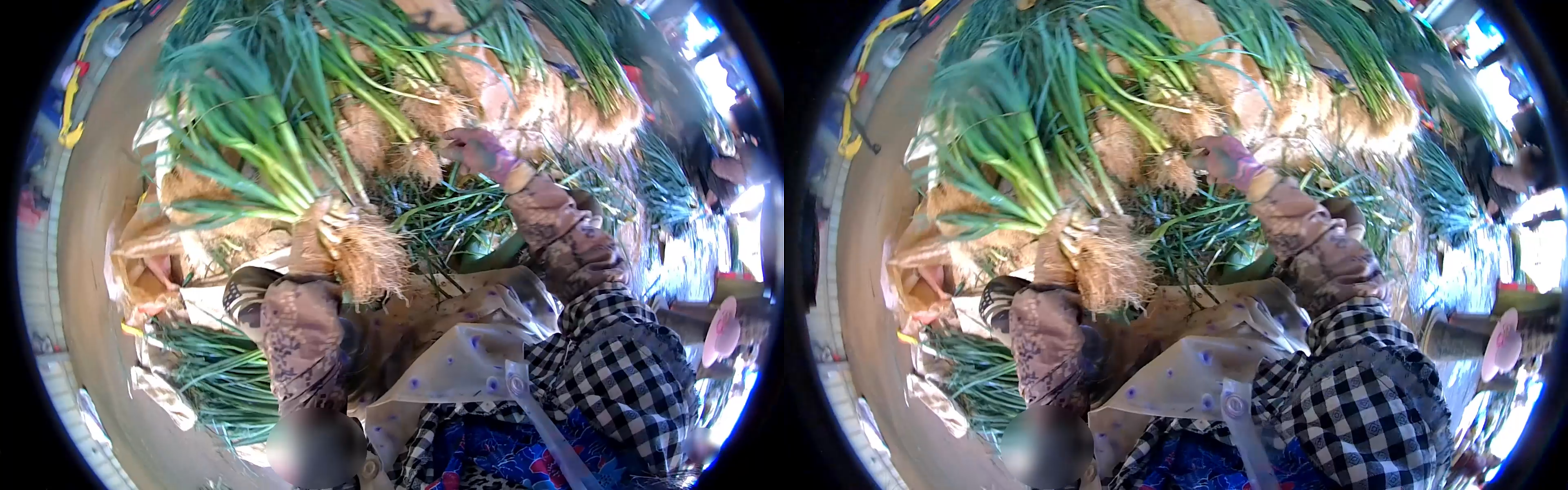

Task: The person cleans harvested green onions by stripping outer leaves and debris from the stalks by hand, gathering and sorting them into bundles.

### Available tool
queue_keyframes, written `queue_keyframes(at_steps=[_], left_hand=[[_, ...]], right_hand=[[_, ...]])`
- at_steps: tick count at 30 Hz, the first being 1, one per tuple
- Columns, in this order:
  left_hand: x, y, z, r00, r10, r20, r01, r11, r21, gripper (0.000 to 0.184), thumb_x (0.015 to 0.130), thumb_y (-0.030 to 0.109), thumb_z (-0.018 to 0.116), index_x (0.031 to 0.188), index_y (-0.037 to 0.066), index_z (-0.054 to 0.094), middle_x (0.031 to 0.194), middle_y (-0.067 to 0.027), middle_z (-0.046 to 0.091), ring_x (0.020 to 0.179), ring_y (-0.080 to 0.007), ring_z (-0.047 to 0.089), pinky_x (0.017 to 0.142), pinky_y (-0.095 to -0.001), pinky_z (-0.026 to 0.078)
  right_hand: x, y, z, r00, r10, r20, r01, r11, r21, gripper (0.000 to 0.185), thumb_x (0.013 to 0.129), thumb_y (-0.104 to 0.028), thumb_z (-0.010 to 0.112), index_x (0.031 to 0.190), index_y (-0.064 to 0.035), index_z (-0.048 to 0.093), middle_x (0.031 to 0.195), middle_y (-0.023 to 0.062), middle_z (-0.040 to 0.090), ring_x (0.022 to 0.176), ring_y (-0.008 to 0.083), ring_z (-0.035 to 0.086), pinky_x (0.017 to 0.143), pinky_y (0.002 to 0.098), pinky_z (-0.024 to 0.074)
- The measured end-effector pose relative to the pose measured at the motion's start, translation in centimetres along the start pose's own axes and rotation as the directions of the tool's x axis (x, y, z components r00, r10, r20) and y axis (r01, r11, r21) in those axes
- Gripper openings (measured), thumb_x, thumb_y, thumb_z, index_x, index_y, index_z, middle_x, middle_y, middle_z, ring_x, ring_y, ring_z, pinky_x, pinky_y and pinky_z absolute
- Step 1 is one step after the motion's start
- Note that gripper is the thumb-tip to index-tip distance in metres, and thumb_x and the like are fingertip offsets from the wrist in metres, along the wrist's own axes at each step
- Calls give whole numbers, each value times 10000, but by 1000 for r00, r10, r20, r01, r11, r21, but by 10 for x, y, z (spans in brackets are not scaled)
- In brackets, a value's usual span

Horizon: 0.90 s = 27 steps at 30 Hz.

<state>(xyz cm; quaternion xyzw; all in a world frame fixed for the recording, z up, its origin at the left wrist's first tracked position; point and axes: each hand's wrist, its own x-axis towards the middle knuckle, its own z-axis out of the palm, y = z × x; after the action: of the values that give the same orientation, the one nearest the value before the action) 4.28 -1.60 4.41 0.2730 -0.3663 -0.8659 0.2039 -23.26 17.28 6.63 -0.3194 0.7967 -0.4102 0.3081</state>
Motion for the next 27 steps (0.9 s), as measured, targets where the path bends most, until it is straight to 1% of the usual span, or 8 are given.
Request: queue_keyframes(at_steps=[2,5,13,16,19,20,23,27], left_hand=[[12,-13,-20,1000,4,-15,-6,996,-94,356,801,197,586,1052,-39,495,863,-158,590,656,-236,588,621,-327,516],[1,-12,-6,993,105,47,-93,974,-209,344,769,153,626,1030,-39,511,839,-148,592,665,-244,603,630,-330,513],[-13,-4,-5,973,3,230,17,996,-85,292,819,191,552,991,-44,524,831,-173,605,621,-190,580,605,-311,525],[-15,-15,-5,996,-37,81,54,971,-232,335,827,222,553,1020,-50,513,839,-166,602,615,-191,580,531,-270,518],[-9,-35,-33,994,-83,74,72,987,141,427,827,275,554,1079,-65,497,869,-177,595,683,-215,590,591,-291,522],[-4,-54,-46,966,-47,256,98,977,-189,525,849,331,511,1179,-70,433,993,-182,566,809,-232,581,699,-321,510],[4,-65,-56,956,-153,251,50,927,372,636,886,418,405,1264,-83,301,1214,-176,448,927,-233,550,824,-343,475],[27,-89,-88,884,-183,430,369,838,-402,627,874,426,429,1196,-109,379,1080,-240,517,858,-197,601,565,-221,530]], right_hand=[[31,36,33,986,-108,-126,95,990,-106,450,767,-246,663,1130,-36,500,863,79,603,526,164,555,477,287,486],[51,62,63,901,367,231,-373,382,846,257,779,-235,634,962,-64,573,685,97,575,435,186,495,416,275,416],[-20,-68,109,957,-103,270,82,993,91,197,809,-217,602,916,-52,613,589,-3,525,419,99,445,399,251,366],[-12,-39,133,893,-336,300,265,931,251,90,809,-141,573,857,-65,580,656,20,584,542,150,545,488,306,457],[-42,-71,142,887,-324,329,452,757,-472,82,821,-128,524,874,-104,582,635,63,569,555,217,552,496,326,453],[-50,-62,151,876,-370,311,483,682,-549,89,813,-132,524,868,-99,586,627,57,564,551,208,551,491,326,456],[-59,-31,173,810,-509,292,521,393,-758,114,791,-146,522,849,-84,598,604,39,550,537,183,551,476,328,466],[-49,-67,121,770,-345,536,624,583,-521,91,752,-135,564,833,-96,568,610,65,556,554,213,581,495,321,468]])
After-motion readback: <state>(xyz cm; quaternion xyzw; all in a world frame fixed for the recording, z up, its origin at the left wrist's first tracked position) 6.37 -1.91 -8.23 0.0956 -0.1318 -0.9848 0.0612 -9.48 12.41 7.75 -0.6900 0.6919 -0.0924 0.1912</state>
